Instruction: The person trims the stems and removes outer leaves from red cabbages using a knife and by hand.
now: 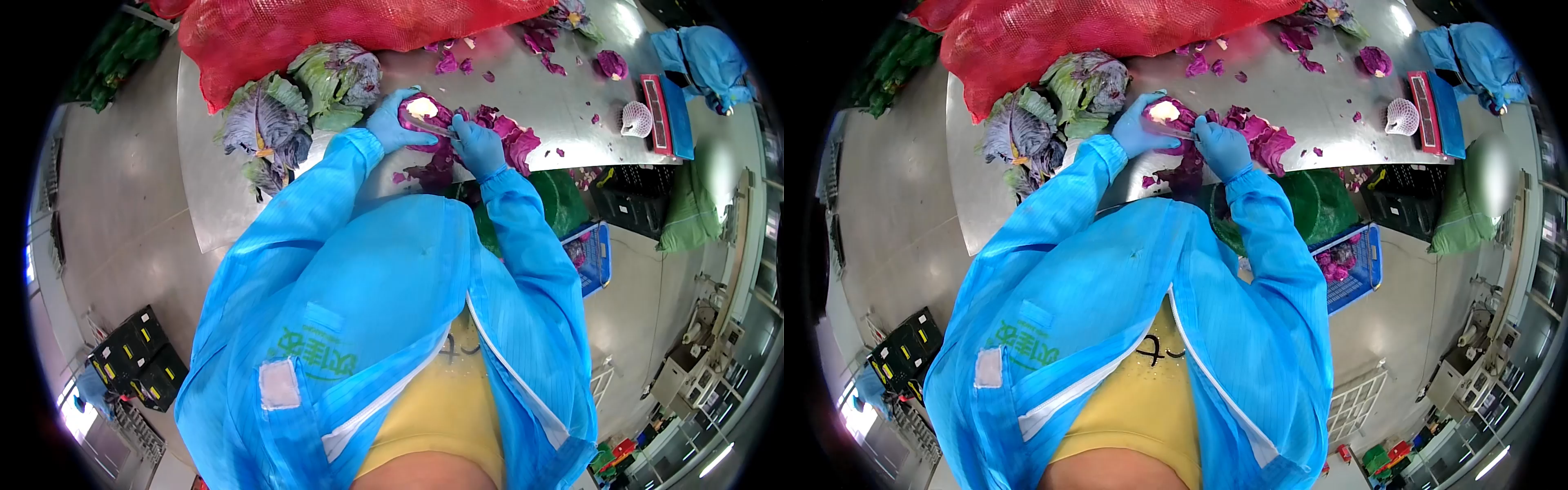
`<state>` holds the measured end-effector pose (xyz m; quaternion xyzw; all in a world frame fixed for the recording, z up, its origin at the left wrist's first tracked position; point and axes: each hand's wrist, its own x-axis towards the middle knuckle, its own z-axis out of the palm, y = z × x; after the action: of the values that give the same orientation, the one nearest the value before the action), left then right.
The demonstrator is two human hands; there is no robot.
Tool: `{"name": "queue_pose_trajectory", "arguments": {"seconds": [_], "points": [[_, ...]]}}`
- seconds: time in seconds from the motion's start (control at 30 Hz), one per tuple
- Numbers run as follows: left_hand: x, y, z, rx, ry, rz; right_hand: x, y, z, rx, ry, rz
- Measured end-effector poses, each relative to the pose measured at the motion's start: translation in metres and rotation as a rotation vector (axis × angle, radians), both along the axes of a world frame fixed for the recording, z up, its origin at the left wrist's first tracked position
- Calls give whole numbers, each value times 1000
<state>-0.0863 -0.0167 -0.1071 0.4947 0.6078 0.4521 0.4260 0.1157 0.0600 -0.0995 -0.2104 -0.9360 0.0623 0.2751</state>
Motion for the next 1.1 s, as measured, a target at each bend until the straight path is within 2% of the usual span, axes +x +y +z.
{"name": "queue_pose_trajectory", "arguments": {"seconds": [0.1, 0.17, 0.2, 0.23, 0.3, 0.33, 0.37, 0.43, 0.5, 0.57, 0.7, 0.77, 0.9, 0.93, 1.03, 1.1], "points": [[3, 0, 0, 13, -13, 6, 6, 4, 6, -51, -102, 5], [2, -2, 10, -10, 174, 10, 8, 9, 12, -178, 257, -161], [1, -4, 12, -17, 113, 15, 10, 9, 21, -308, 262, -327], [0, -8, 11, -18, 115, 13, 9, 12, 18, -310, 264, -328], [-1, -15, 5, 86, 37, -1, 7, 19, 16, -787, 549, -537], [0, -19, 2, 117, -115, -26, 5, 19, 19, -1013, 578, -565], [0, -25, 0, 145, -148, -39, 4, 14, 21, -1008, 583, -569], [-1, -36, -1, 222, -37, -59, -1, 6, 23, -1311, 408, -495], [1, -45, -2, 219, -75, -21, -5, 0, 8, -1301, 413, -402], [3, -52, -3, 216, -118, 23, -10, -7, 9, -1498, 300, -390], [0, -56, -5, 186, -58, -16, -18, -3, 6, -1573, 187, -296], [-2, -55, -5, 187, 2, -36, -16, 2, 10, -1745, 183, -217], [-5, -56, 8, 186, 173, -72, -11, 10, 17, -1744, 79, -174], [-5, -56, 10, 205, 211, -85, -11, 7, 31, -1668, 21, -214], [-4, -52, 10, 269, 295, -108, -7, 15, 20, -1466, -54, -167], [-3, -49, 10, 313, 292, -122, -5, 16, 17, -1434, -68, -157]]}}
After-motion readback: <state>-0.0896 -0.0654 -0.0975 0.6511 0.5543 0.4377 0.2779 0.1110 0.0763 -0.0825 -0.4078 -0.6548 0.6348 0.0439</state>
